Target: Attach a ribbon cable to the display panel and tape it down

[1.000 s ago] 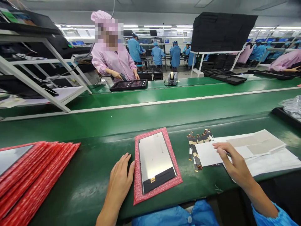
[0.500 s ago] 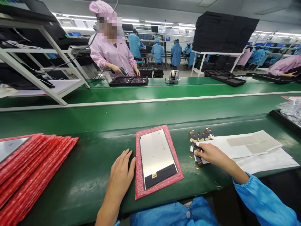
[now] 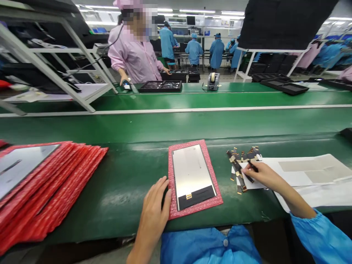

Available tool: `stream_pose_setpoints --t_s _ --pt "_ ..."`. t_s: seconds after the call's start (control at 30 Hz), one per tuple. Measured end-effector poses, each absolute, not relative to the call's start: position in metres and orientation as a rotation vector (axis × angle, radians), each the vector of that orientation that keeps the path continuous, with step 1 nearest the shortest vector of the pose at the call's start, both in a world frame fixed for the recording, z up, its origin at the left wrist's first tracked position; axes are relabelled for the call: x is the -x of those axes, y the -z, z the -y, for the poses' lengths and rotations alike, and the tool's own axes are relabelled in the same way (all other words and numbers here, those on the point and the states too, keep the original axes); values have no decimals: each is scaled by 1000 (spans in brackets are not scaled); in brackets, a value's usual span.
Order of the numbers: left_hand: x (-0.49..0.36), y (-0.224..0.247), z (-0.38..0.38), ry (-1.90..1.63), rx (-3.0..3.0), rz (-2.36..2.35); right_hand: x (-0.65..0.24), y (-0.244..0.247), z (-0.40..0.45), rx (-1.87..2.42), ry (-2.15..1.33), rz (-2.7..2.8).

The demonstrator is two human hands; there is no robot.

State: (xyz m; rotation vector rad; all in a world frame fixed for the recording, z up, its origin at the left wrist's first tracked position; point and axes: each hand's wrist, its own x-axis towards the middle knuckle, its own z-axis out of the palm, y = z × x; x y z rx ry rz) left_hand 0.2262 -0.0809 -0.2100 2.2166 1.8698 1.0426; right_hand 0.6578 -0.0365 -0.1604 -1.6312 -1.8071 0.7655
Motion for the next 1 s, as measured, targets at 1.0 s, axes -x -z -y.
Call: stream_pose_setpoints --t_s 1.0 --pt "-273 202 114 -913 -2200 -1645 -568 146 19 1401 -1610 1487"
